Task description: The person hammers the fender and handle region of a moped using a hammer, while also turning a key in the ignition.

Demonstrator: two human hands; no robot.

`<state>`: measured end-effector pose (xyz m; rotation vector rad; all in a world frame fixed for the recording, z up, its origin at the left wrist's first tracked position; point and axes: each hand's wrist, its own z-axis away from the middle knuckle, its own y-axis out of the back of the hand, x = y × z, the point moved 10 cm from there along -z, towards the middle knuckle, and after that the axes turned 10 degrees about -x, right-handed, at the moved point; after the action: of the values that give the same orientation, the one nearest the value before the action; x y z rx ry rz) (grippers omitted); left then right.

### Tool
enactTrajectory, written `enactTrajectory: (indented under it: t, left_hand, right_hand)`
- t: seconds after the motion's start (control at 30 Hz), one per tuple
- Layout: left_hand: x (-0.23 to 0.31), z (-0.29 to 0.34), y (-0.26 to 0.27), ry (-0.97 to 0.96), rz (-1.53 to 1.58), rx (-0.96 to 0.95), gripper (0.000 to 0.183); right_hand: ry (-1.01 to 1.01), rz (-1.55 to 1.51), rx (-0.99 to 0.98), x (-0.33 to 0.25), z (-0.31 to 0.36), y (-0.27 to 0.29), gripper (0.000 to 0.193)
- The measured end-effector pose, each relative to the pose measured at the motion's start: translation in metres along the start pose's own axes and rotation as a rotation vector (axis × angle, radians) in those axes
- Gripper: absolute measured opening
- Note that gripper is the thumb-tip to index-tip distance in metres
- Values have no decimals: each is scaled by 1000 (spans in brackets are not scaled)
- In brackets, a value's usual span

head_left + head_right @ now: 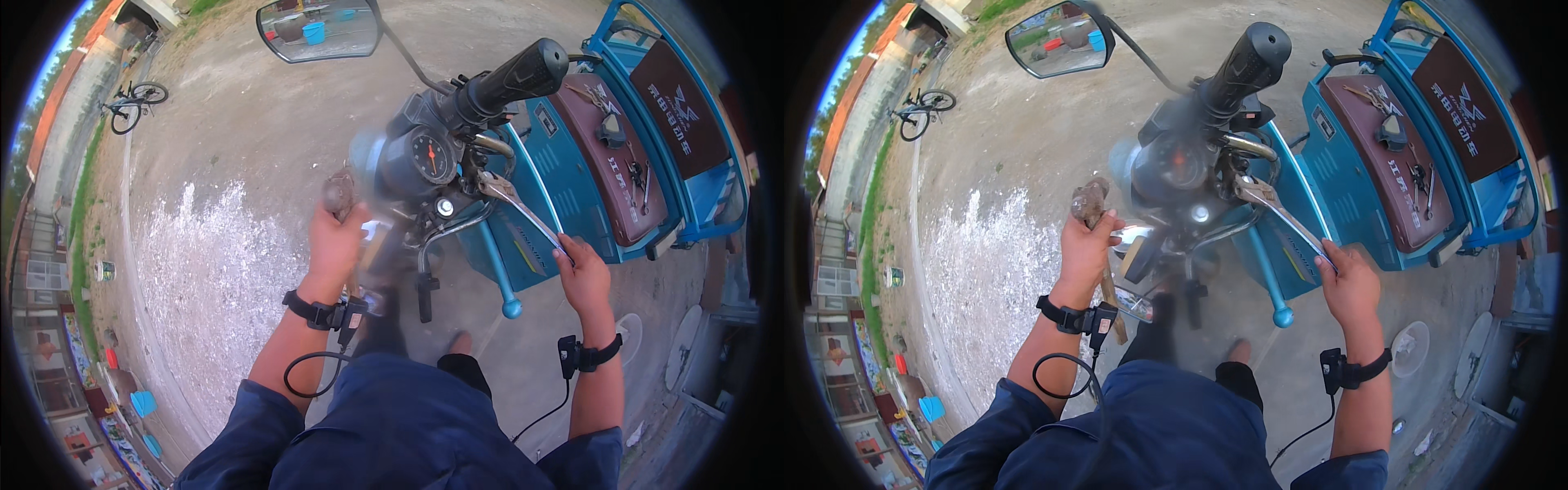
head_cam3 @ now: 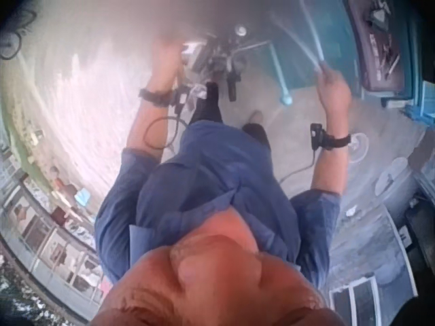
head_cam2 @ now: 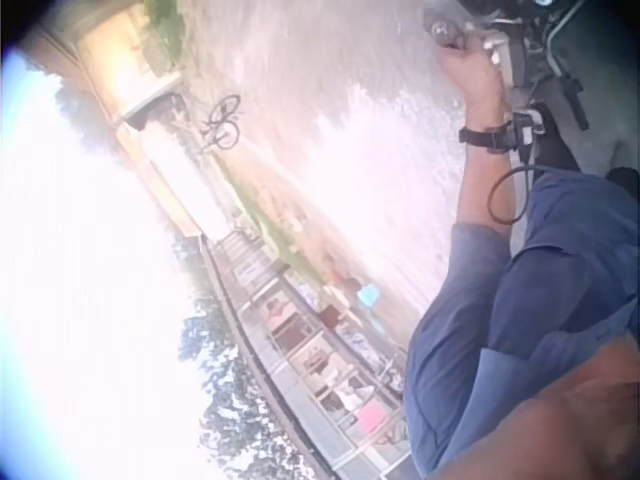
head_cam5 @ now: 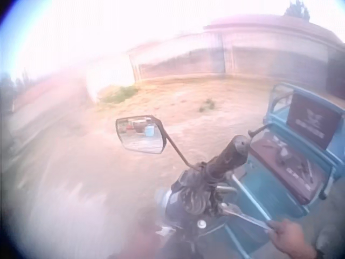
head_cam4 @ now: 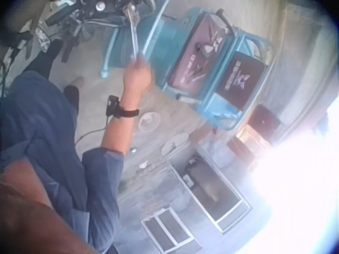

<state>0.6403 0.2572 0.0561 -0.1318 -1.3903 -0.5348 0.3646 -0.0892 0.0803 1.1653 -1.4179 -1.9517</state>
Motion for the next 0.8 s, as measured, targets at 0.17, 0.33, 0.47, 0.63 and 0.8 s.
enactTrajectory:
  t: [0.17, 0.33, 0.47, 0.63, 0.8]
  left_hand:
    - [46, -15, -18, -85, 44, -46, 38]
    - [67, -18, -45, -264, -46, 120, 35]
    - [77, 4, -53, -292, -150, 229, 32]
    - [56, 56, -61, -395, -375, 220, 30]
    - [43, 93, -105, -303, -488, -102, 29]
  right_hand:
    - [-32, 20, -40, -3, 4, 1, 34]
    - [47, 31, 2, -9, -3, 7, 33]
    - [45, 50, -35, -13, -10, 10, 31]
    - [45, 51, -67, -14, -11, 9, 30]
    - [74, 79, -53, -11, -12, 16, 30]
